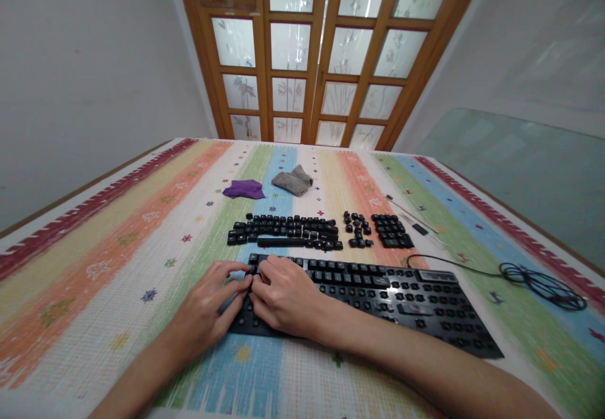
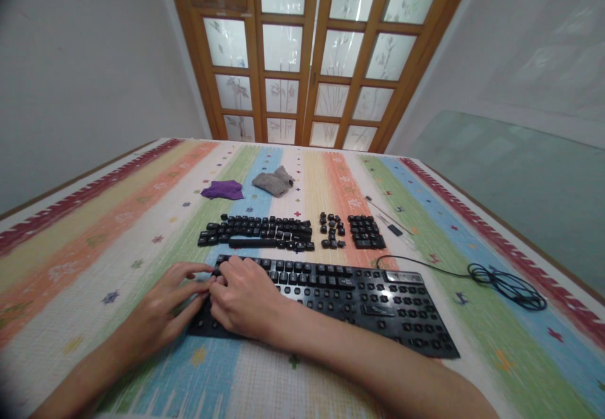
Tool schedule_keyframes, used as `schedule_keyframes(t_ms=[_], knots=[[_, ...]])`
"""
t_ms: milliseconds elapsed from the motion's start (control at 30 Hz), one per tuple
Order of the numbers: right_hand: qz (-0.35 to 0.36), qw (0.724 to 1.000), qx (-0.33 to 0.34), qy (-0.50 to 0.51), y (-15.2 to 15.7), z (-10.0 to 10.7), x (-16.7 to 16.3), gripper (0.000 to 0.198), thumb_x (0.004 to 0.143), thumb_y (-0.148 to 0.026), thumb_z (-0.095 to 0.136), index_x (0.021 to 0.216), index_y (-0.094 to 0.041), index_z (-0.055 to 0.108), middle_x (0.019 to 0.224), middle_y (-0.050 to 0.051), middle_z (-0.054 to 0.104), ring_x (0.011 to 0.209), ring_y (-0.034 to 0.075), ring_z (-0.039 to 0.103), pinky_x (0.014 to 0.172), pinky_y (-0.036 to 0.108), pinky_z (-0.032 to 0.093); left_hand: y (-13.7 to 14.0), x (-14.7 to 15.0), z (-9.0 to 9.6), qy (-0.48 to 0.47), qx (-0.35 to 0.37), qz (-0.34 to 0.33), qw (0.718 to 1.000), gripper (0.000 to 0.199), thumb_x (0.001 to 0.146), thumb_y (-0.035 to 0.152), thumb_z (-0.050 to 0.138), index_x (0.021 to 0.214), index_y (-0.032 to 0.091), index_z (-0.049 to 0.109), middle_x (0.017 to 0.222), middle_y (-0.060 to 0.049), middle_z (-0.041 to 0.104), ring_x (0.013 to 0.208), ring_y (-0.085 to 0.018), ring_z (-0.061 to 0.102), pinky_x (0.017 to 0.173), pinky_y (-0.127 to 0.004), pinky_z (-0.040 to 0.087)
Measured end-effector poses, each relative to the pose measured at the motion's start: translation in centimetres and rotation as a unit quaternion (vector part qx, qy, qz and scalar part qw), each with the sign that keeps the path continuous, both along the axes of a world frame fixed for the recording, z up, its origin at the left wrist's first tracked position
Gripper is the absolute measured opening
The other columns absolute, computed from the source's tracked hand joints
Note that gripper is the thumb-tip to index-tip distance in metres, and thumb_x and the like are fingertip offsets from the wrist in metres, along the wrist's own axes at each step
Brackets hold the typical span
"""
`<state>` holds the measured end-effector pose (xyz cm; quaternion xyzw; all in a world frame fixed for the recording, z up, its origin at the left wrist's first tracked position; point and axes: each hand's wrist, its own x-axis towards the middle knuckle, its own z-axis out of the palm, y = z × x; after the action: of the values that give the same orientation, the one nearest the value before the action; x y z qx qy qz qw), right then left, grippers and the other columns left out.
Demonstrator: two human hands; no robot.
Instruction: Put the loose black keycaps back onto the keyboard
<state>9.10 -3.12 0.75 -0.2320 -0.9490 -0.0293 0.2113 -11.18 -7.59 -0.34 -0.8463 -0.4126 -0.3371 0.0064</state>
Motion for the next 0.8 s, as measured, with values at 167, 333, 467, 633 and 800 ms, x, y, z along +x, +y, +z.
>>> schedule_keyframes(t_ms=[167, 333, 467, 633, 800], knots=[[-0.012, 1.0, -0.023, -0.011, 0.0, 0.0, 0.1, 0.017, 0.094, -0.026, 0.055, 0.085, -0.017, 0.066, 0.083, 0.008, 0.058, 0.079, 0.021, 0.047, 0.067, 0.033, 0.036, 0.0, -0.1, -0.4, 0.018, -0.014, 0.008, 1.0, 0.022, 0.097, 0.018, 0.048, 0.105, 0.02, 0.068, 0.119, -0.01, 0.062, 0.111, -0.024, 0.06, 0.096, -0.038, 0.053], [-0.008, 1.0, -0.005, -0.01, -0.3, -0.1, 0.0, 0.02, 0.094, -0.026, 0.053, 0.089, -0.013, 0.067, 0.085, 0.01, 0.059, 0.082, 0.023, 0.048, 0.069, 0.035, 0.038, -0.1, -0.2, -0.3, 0.022, -0.026, 0.006, 0.999, 0.023, 0.097, 0.019, 0.048, 0.106, 0.02, 0.069, 0.122, -0.01, 0.061, 0.115, -0.024, 0.058, 0.098, -0.039, 0.052], [-0.02, 0.999, -0.03, -0.02, -0.3, 0.6, 0.6, 0.024, 0.096, -0.031, 0.054, 0.089, -0.014, 0.07, 0.085, 0.009, 0.059, 0.082, 0.022, 0.049, 0.07, 0.034, 0.038, 0.6, -0.5, 1.0, 0.043, -0.046, -0.01, 0.998, 0.023, 0.098, 0.023, 0.05, 0.103, 0.022, 0.072, 0.124, -0.009, 0.062, 0.117, -0.024, 0.058, 0.099, -0.04, 0.052], [-0.031, 0.996, -0.077, -0.038, 0.4, 2.1, 1.8, 0.021, 0.095, -0.031, 0.058, 0.097, -0.018, 0.074, 0.086, 0.008, 0.06, 0.083, 0.021, 0.05, 0.071, 0.033, 0.035, 3.8, -1.8, 3.8, 0.05, -0.032, 0.005, 0.998, 0.026, 0.098, 0.034, 0.05, 0.105, 0.022, 0.072, 0.116, -0.009, 0.067, 0.109, -0.024, 0.062, 0.098, -0.041, 0.051], [-0.056, 0.995, -0.078, -0.015, 1.2, 3.5, 2.4, 0.02, 0.096, -0.028, 0.056, 0.094, -0.016, 0.073, 0.088, 0.008, 0.06, 0.082, 0.02, 0.048, 0.071, 0.032, 0.032, 10.1, -3.3, 4.7, 0.031, -0.1, 0.093, 0.99, 0.042, 0.092, 0.052, 0.048, 0.109, 0.019, 0.07, 0.113, -0.011, 0.068, 0.105, -0.027, 0.062, 0.098, -0.042, 0.049]])
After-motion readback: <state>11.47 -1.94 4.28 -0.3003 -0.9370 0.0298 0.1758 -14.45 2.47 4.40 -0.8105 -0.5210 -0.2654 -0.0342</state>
